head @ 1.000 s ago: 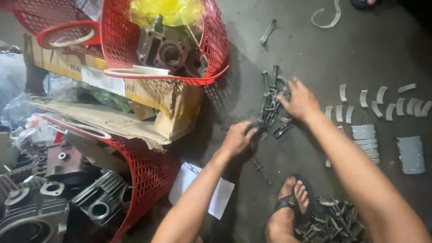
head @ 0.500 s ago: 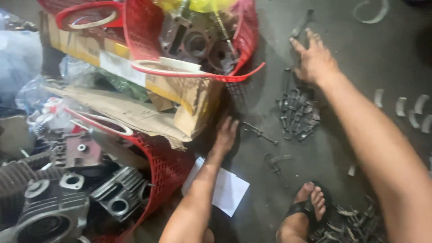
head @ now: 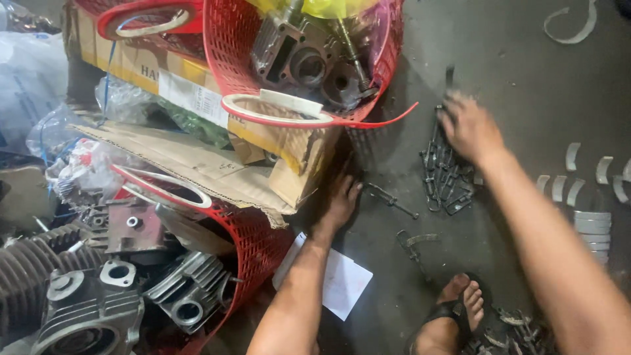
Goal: Sorting and inspecting motorcycle engine rocker arms and bolts on the workshop floor.
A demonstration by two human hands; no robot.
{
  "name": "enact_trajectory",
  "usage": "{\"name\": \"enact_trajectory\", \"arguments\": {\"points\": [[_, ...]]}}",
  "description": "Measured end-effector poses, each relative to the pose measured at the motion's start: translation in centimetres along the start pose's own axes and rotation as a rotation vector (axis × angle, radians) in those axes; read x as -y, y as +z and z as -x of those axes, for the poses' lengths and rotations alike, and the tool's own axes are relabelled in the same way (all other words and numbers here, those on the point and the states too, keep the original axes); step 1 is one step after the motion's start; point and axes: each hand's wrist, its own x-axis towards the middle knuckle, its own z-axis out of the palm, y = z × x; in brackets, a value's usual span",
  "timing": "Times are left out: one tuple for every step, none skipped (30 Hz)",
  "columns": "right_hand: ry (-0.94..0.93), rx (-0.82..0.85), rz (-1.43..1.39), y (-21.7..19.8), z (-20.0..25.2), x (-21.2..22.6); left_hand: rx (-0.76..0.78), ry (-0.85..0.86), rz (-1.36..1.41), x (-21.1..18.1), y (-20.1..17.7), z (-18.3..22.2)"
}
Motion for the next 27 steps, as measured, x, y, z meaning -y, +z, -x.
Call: {"name": "enact_trajectory", "arguments": {"points": [[-0.014,-0.012,0.034,0.1,1.7,0.4,-0.018,-0.002,-0.022,0.1,0.5,0.5],[-0.028,-0.024,0.067,0.2,3.4,0.8,-0.036,-0.004,-0.044,0.1,1.0,1.0],[-0.034,-0.026,0.067,0.1,4.8,1.5,-0.042,-0.004,-0.046,0.6,2.5,1.7],[-0.052,-0.091,0.053,-0.1,6.1,2.1,-0.033,-0.145,0.096,1.2,4.0,2.4],[-0.065,-0.156,0.036,-0.1,7.8,2.9,-0.022,-0.284,0.238,1.7,5.4,3.3],[-0.067,-0.159,0.034,0.1,8.8,3.1,-0.024,-0.283,0.235,-0.3,3.8,3.5],[-0.084,-0.148,0.041,0.0,9.6,3.2,-0.019,-0.218,0.165,-2.4,2.2,3.5],[-0.101,-0.138,0.047,0.0,10.4,3.2,-0.014,-0.153,0.095,-4.5,0.6,3.4],[-0.101,-0.140,0.046,-0.5,11.3,3.7,-0.015,-0.151,0.093,-5.1,0.0,3.7],[-0.066,-0.079,0.044,-1.0,12.2,4.2,-0.070,-0.049,0.048,-5.7,-0.7,4.0],[-0.028,-0.025,0.042,-1.6,13.0,4.6,-0.124,0.060,0.003,-6.2,-1.5,3.9],[-0.025,-0.034,0.042,-1.5,14.0,4.2,-0.124,0.070,0.002,-5.5,-1.4,3.8],[-0.039,-0.083,0.026,-1.5,15.0,3.8,0.027,-0.219,-0.017,-5.0,-1.3,3.7],[-0.054,-0.133,0.011,-1.5,16.1,3.3,0.179,-0.506,-0.037,-4.5,-1.1,3.6],[-0.043,-0.139,0.020,-0.3,17.0,2.5,0.186,-0.493,-0.032,-2.4,0.0,4.4],[-0.071,-0.213,-0.054,0.9,18.1,1.6,0.032,-0.321,-0.116,-0.4,1.2,5.1],[-0.085,-0.293,-0.108,1.4,19.7,0.0,-0.113,-0.133,-0.178,1.0,3.4,5.5],[-0.060,-0.304,-0.081,0.1,20.6,1.3,-0.100,-0.108,-0.151,0.0,2.4,5.0],[-0.015,-0.275,-0.131,-1.0,21.7,2.7,-0.060,-0.167,-0.054,-0.9,1.5,4.7],[0.030,-0.249,-0.182,-1.9,22.7,4.1,-0.015,-0.226,0.041,-1.7,0.7,4.4],[0.047,-0.251,-0.171,-1.9,24.0,4.1,0.000,-0.217,0.053,-2.6,0.1,4.3],[0.080,-0.238,-0.196,-1.9,25.3,4.2,-0.059,-0.146,0.123,-3.5,-0.5,4.2],[0.107,-0.225,-0.228,-1.6,26.2,4.5,-0.120,-0.080,0.187,-4.1,-1.4,4.0],[0.120,-0.227,-0.224,-1.5,27.0,4.2,-0.109,-0.075,0.193,-4.3,-1.3,3.9],[0.172,-0.212,-0.255,-1.4,27.9,4.0,-0.150,-0.056,0.215,-4.4,-1.3,3.9],[0.223,-0.198,-0.286,-1.4,28.7,4.0,-0.191,-0.038,0.238,-4.6,-1.5,3.8],[0.225,-0.199,-0.288,-1.0,29.3,3.6,-0.190,-0.037,0.236,-4.7,-1.6,3.9]]}}
